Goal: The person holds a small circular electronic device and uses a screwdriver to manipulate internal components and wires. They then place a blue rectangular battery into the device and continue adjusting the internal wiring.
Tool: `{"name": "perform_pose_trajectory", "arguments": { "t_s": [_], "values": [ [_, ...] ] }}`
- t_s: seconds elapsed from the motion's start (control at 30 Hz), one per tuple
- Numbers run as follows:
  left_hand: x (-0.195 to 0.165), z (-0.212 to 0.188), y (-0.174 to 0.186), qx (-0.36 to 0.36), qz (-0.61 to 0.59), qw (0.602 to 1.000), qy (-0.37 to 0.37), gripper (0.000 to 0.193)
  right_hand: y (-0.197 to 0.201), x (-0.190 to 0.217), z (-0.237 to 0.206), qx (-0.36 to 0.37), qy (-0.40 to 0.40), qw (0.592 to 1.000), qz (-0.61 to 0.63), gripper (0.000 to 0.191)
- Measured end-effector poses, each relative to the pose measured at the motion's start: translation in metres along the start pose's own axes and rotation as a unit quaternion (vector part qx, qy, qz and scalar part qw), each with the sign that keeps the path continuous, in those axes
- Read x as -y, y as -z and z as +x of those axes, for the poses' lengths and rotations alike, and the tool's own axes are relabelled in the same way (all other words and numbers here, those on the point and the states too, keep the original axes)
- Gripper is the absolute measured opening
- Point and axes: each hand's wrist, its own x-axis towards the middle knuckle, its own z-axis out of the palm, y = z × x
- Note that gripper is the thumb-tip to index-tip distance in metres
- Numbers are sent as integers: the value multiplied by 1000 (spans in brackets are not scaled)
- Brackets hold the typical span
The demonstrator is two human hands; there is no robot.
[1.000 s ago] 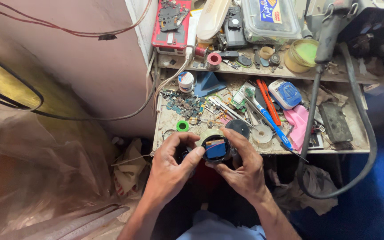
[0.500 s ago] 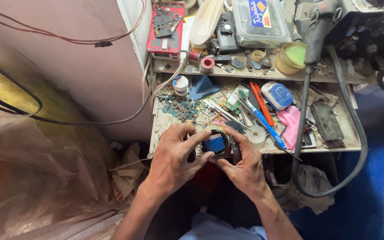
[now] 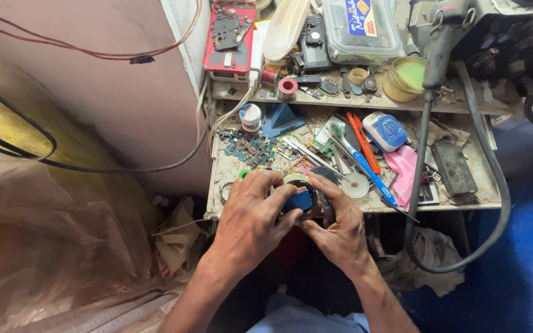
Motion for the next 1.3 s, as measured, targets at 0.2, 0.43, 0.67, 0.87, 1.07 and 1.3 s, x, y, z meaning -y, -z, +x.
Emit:
{"name": "perform_pose_trajectory", "arguments": {
  "t_s": [0.2, 0.43, 0.67, 0.87, 1.07, 1.3],
  "values": [
    [4, 4, -3, 25, -62, 997, 28, 40, 1, 1, 0, -3, 2, 1000, -11, 74],
    [4, 5, -2, 44, -63, 996, 33, 40, 2, 5, 2, 1, -3, 1000, -12, 72],
    [-3, 10, -2, 67, -36, 995, 58, 36, 7, 8, 3, 11, 2, 1000, -24, 71],
    [-5, 12, 0, 70, -69, 993, 72, 37, 7, 8, 5, 5, 19, 999, -40, 72],
    [9, 14, 13, 128, -173, 971, 108, 38, 8, 8, 7, 13, 14, 999, -39, 75],
    [32, 31, 17, 157, -345, 875, 301, 46, 9, 12, 10, 23, -10, 999, -39, 75]
  ]
}}
